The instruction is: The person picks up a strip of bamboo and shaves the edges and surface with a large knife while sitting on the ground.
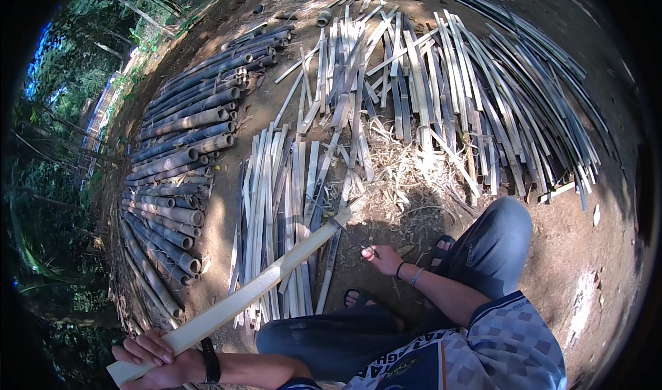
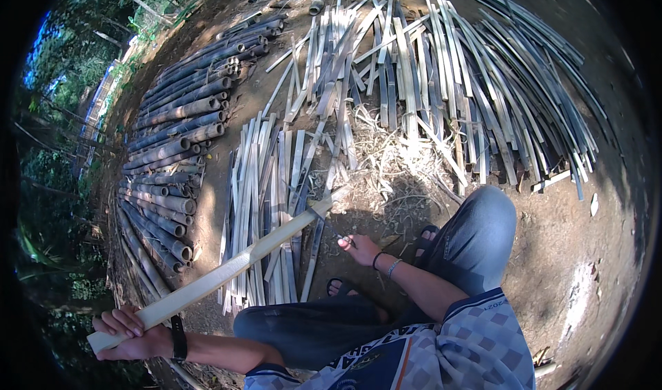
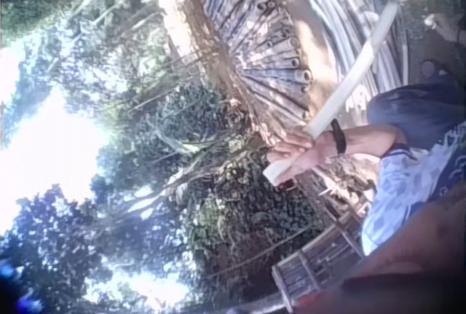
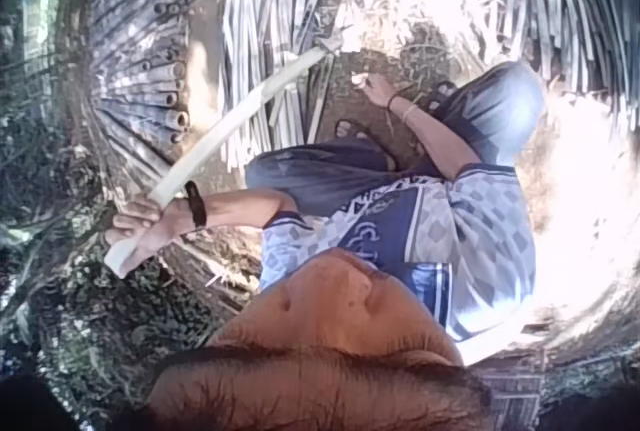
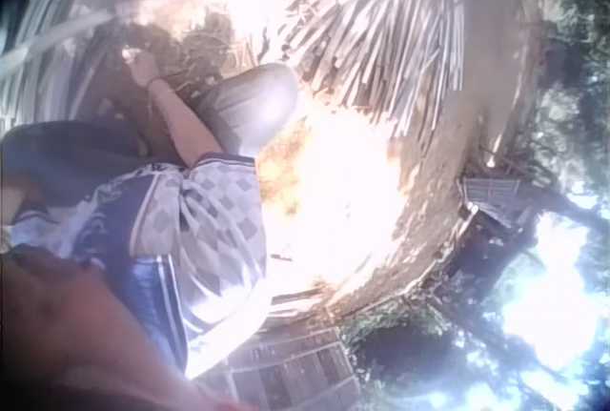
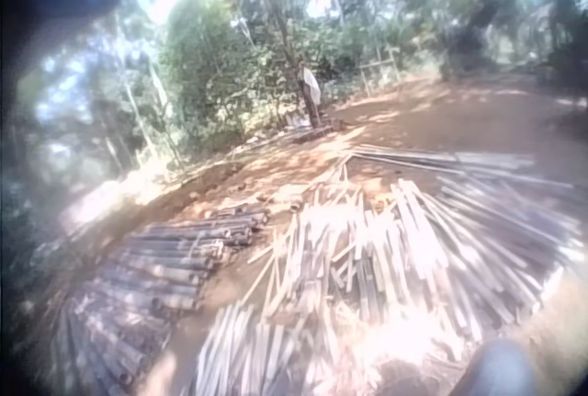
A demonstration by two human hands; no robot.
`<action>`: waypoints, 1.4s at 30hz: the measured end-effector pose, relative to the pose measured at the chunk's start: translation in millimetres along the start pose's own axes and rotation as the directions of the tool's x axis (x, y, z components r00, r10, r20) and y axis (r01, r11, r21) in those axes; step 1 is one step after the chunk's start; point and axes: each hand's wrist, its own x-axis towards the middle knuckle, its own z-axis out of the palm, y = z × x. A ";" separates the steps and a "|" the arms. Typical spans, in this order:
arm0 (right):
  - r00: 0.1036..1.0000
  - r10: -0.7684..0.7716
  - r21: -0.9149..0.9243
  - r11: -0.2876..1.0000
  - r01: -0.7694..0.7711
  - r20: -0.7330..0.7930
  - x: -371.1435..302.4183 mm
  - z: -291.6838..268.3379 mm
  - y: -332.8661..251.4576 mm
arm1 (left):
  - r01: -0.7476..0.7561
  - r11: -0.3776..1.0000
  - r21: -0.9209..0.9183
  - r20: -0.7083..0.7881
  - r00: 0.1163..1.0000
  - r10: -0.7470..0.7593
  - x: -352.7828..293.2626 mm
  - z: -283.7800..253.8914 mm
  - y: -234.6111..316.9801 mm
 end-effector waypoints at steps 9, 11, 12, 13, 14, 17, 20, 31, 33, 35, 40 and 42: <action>0.996 0.068 -0.016 0.998 -0.069 -0.057 8.6 1.7 12.8 | 0.023 0.999 0.027 -0.017 1.000 -0.023 0.1 0.5 -0.3; 0.999 0.000 0.009 1.000 0.000 0.053 -4.1 0.0 10.7 | 0.032 0.999 0.022 -0.005 0.999 -0.032 1.5 -1.0 -1.2; 0.998 0.060 -0.025 0.998 -0.060 -0.005 0.8 -0.3 16.3 | 0.032 0.999 -0.002 0.021 0.999 -0.032 4.6 -6.1 -3.0; 0.991 0.119 -0.056 0.991 -0.122 -0.064 10.0 -0.4 21.1 | 0.032 0.999 -0.026 0.047 0.998 -0.030 5.9 -8.7 -3.7; 0.976 0.169 -0.084 0.980 -0.182 -0.138 19.4 -6.2 26.3 | 0.028 1.000 -0.009 0.031 0.999 -0.027 5.9 -7.7 -3.7; 0.935 0.326 -0.010 0.944 -0.330 -0.136 25.6 -11.1 39.1 | 0.024 1.000 0.004 0.004 1.000 -0.024 3.8 -4.5 -6.0; 0.973 0.223 0.020 0.975 -0.223 -0.063 14.7 0.8 19.4 | 0.022 1.000 -0.001 -0.003 1.000 -0.022 1.8 -8.3 -3.0; 0.964 0.232 -0.010 0.972 -0.235 -0.132 -5.5 17.8 17.8 | 0.072 0.991 -0.115 0.131 0.990 -0.057 3.4 -21.2 29.9; 0.986 0.166 -0.026 0.986 -0.166 -0.020 -20.4 23.9 -15.1 | 0.042 0.996 -0.078 0.097 0.995 -0.034 1.7 -15.6 45.4; 0.991 0.111 0.008 0.994 -0.112 0.071 -27.9 22.7 -27.4 | 0.018 0.998 -0.065 0.074 0.997 -0.013 2.4 -5.8 50.9; 0.985 0.171 0.018 0.985 -0.171 0.021 -10.3 22.2 -9.3 | 0.038 0.999 0.008 0.081 0.996 -0.038 14.4 -30.3 41.5; 0.969 0.249 0.031 0.968 -0.248 -0.002 -5.2 13.7 -8.0 | 0.061 0.995 -0.080 0.071 0.996 -0.055 18.1 -33.6 40.2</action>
